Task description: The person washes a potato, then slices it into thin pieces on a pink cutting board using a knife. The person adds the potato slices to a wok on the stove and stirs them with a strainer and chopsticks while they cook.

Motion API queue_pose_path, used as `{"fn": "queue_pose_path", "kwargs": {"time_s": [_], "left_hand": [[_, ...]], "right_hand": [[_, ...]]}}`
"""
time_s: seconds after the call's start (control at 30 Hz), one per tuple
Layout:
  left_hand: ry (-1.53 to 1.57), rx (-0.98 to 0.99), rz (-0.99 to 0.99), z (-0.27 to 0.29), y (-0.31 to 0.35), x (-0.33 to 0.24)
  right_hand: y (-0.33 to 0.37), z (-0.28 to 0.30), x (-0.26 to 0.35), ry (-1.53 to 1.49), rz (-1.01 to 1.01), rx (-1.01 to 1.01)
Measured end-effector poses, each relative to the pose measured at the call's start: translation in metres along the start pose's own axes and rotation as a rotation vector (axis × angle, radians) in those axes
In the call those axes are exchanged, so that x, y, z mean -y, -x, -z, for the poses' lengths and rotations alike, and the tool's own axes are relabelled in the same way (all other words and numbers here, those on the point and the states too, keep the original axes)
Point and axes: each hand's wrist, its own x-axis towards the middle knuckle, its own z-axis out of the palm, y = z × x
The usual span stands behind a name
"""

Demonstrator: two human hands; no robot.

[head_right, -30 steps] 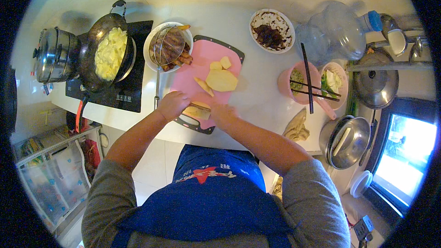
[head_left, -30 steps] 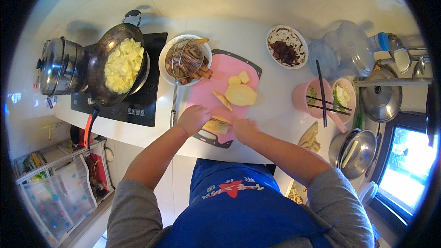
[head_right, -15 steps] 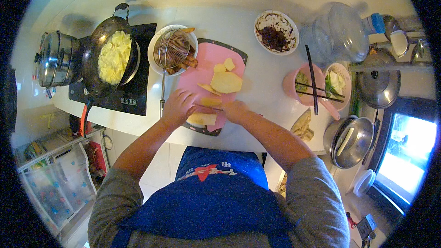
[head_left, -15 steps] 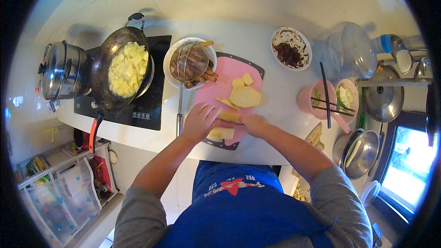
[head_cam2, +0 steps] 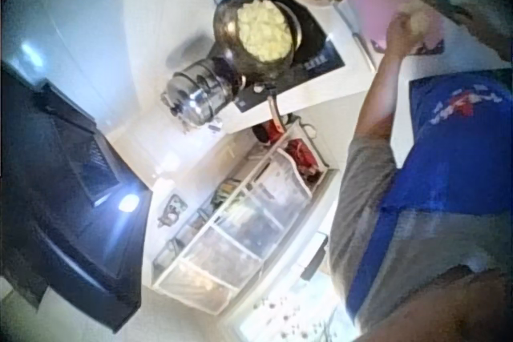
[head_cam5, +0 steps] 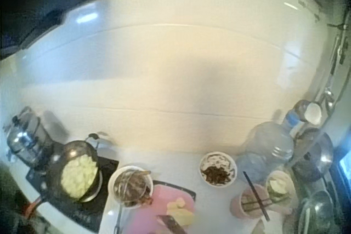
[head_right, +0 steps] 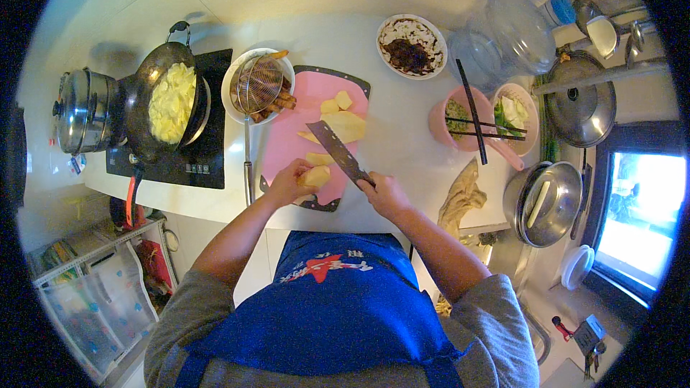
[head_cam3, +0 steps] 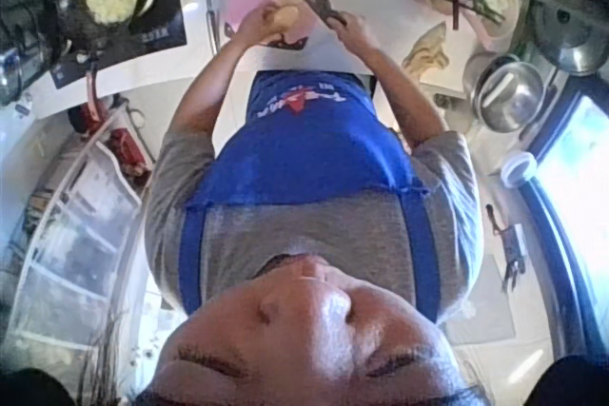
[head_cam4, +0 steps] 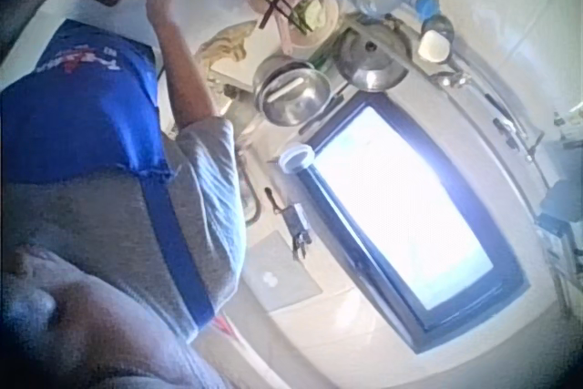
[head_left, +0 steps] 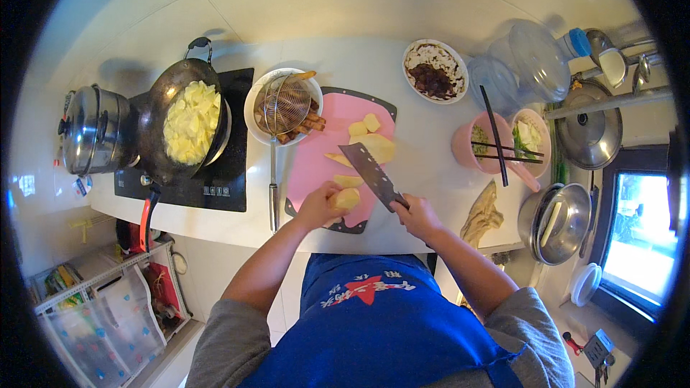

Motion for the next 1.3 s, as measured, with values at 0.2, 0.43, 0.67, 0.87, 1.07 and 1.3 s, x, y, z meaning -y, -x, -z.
{"fn": "queue_pose_path", "kwargs": {"time_s": [0.2,0.43,0.67,0.87,1.07,1.3], "left_hand": [[1.139,0.066,0.275,0.000,0.020,0.004],[1.419,0.062,0.347,-0.011,0.040,0.016],[1.302,-0.189,0.412,-0.014,0.045,0.012],[1.095,-0.349,0.349,-0.030,0.037,0.027],[1.347,-0.361,0.351,-0.040,0.019,0.016],[1.457,-0.376,0.272,-0.045,0.012,0.007]], "right_hand": [[0.010,-0.001,-0.005,-0.218,-0.124,-0.012],[0.015,-0.002,-0.012,-0.253,-0.172,0.016],[0.019,0.002,-0.008,-0.239,-0.156,0.064],[0.019,0.000,-0.017,-0.147,-0.106,0.074],[0.022,0.003,-0.021,-0.121,-0.074,0.075],[0.023,0.006,-0.030,-0.117,-0.040,0.066]]}}
